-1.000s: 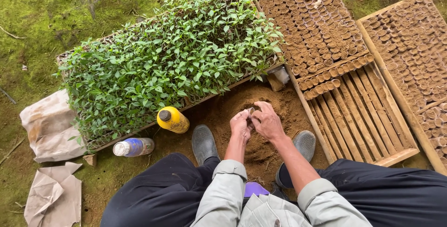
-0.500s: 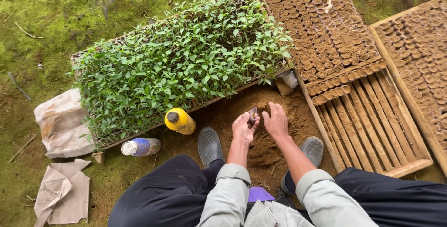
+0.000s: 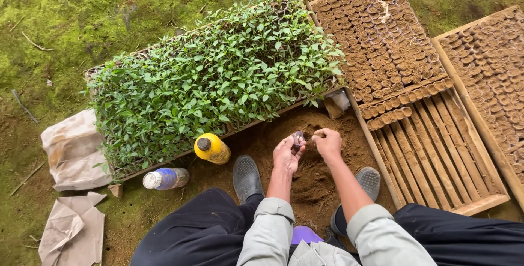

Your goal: The person scoops soil from a pile on the ground and fills small cylindrical pots by hand. They then place the filled pots into a wooden tray next to a tray of seedlings.

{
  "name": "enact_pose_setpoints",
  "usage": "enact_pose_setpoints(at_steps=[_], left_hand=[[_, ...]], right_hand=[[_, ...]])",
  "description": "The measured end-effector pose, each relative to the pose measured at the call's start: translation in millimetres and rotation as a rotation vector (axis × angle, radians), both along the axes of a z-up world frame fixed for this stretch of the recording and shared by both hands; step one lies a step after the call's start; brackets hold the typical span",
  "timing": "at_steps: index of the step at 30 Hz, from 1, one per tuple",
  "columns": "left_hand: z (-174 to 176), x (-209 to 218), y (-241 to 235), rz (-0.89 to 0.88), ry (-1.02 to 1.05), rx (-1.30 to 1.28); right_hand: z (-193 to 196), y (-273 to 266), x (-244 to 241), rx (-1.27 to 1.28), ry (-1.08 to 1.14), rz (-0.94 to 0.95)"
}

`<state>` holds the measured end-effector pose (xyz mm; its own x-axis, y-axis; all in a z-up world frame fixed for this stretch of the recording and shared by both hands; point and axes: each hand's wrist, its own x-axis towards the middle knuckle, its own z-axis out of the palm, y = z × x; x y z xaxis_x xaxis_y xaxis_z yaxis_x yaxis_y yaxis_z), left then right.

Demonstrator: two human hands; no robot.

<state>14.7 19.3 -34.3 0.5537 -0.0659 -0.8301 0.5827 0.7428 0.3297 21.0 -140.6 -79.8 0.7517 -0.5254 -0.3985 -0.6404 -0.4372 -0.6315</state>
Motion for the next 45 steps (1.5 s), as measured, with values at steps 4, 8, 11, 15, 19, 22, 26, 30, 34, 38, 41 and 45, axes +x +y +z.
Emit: enact_pose_setpoints(at_steps=[4, 8, 11, 15, 19, 22, 26, 30, 34, 38, 41, 45], left_hand=[[-13, 0, -5, 0.003, -0.011, -0.029], [-18, -1, -12, 0.011, -0.013, -0.061], [-24, 0, -12, 0.021, -0.017, -0.066], [-23, 1, -11, 0.030, -0.019, -0.068], [-19, 1, -10, 0.034, -0.019, -0.079], [-15, 1, -11, 0.043, -0.023, -0.089], [-14, 1, -10, 0.047, -0.025, -0.108], [-12, 2, -11, 0.047, -0.031, -0.112], [-16, 1, -12, 0.050, -0.032, -0.116], [-7, 2, -13, 0.043, -0.041, -0.113], [-1, 2, -13, 0.045, -0.039, -0.116], [-6, 2, -12, 0.041, -0.036, -0.114]], right_hand=[[93, 11, -8, 0.525, -0.185, -0.177], [132, 18, -8, 0.674, -0.199, -0.172], [142, 22, -3, 0.654, -0.181, -0.108], [143, 24, 1, 0.634, -0.177, -0.074], [145, 26, 0, 0.630, -0.175, -0.065], [148, 28, 0, 0.581, -0.161, -0.037], [145, 29, 1, 0.617, -0.169, -0.048], [140, 31, 2, 0.557, -0.168, -0.017], [153, 32, 1, 0.583, -0.180, -0.034], [160, 34, 0, 0.526, -0.154, -0.008], [162, 36, -1, 0.501, -0.154, 0.002], [166, 37, -1, 0.397, -0.150, 0.082]])
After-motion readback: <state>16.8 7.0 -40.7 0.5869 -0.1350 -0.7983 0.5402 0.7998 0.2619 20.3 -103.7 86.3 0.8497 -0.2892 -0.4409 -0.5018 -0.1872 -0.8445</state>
